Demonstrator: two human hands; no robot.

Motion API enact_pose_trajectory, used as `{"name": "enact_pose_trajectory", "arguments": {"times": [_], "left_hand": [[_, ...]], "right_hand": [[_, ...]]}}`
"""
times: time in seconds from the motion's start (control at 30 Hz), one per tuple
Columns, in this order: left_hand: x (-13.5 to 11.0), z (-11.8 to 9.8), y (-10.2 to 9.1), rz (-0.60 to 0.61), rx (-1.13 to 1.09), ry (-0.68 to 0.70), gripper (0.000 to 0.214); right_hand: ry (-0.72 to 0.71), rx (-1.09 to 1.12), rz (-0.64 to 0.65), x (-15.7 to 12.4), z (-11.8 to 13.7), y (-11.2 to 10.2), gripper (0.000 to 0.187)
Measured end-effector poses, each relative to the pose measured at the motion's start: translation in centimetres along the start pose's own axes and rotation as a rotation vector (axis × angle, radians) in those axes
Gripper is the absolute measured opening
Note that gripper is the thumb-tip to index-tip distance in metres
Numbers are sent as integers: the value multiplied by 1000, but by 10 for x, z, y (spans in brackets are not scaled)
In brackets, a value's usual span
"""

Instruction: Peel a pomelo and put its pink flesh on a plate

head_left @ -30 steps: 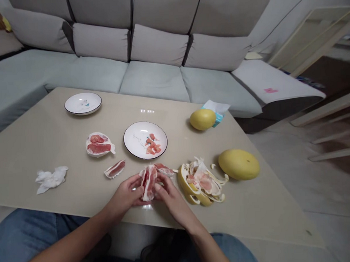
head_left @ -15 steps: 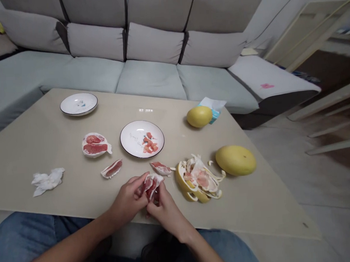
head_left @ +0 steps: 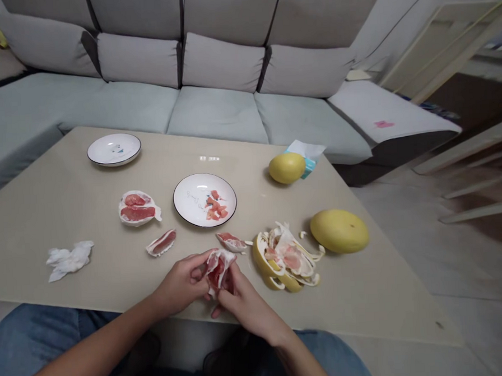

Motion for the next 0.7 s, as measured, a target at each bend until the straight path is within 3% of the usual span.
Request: {"name": "enact_pose_trajectory", "arguments": {"times": [0.23, 0.5, 0.6, 0.7], "left_hand": [[1, 2, 3, 66, -40, -16, 61], [-2, -8, 1, 251, -78, -116, 47], [-4, -3, -2, 258, -112, -145, 43], [-5, 5, -1, 161, -147, -157, 50]], "right_hand": [[57, -21, 16, 1, -1, -2, 41], [136, 39, 168, -3, -1, -1, 40], [165, 32, 177, -2, -2, -1, 40], [159, 0, 120, 3, -2, 0, 40]]}}
Point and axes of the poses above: each hand's wrist, its own x-axis towards the middle knuckle, its own y-axis out of the palm, z = x × y, the point moved 7 cm from there along x, towards the middle knuckle
